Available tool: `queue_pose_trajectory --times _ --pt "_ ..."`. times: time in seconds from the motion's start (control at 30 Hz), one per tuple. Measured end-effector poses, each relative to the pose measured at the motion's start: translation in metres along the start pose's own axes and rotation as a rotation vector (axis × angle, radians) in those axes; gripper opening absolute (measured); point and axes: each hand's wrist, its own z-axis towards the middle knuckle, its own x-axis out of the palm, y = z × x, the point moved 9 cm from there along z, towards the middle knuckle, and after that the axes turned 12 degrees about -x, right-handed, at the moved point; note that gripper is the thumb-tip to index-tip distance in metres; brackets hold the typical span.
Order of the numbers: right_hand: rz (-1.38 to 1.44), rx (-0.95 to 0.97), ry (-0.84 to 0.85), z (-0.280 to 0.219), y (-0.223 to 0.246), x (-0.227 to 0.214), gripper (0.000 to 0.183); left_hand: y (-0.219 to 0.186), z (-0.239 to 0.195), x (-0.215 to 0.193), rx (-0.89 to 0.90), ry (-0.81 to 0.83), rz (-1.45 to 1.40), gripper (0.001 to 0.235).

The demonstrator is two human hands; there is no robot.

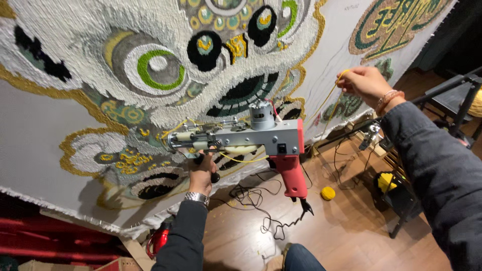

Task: The person uses a handheld tufting gun to apply yellow yarn into a stretched canvas, filling in details of a large cartoon-style character design. The person guides the tool with both hands, occasionally adjusting the yarn feed, and continues working on the same section throughout the clip.

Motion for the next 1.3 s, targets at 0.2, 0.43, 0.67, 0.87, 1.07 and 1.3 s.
queue_pose_trajectory --times 0.2,0.43,0.67,0.87,1.07,1.3 --pt "-0.157 0.052 -0.05 -0.011 -0.007 0.004 0.025 0.016 0.017 0.007 -0.094 0.01 -0.058 0.013" --pt "-0.202 0.008 -0.026 -0.021 -0.016 0.006 0.026 0.002 0.011 0.019 -0.077 -0.019 0.114 0.041" --pt "-0.41 -0.003 0.062 -0.028 -0.013 0.015 0.059 -0.028 -0.012 0.022 -0.113 -0.08 0.116 0.031" --pt "0.106 0.167 0.391 -0.093 -0.002 0.104 0.058 -0.044 -0.022 0.029 0.0 -0.126 0.105 0.031" --pt "0.628 0.37 0.612 -0.161 0.021 0.183 0.063 -0.05 -0.019 0.049 0.067 -0.109 0.057 0.025" --pt "0.361 0.385 0.228 -0.166 0.021 0.18 0.066 -0.046 -0.023 0.073 -0.013 -0.107 0.105 0.024"
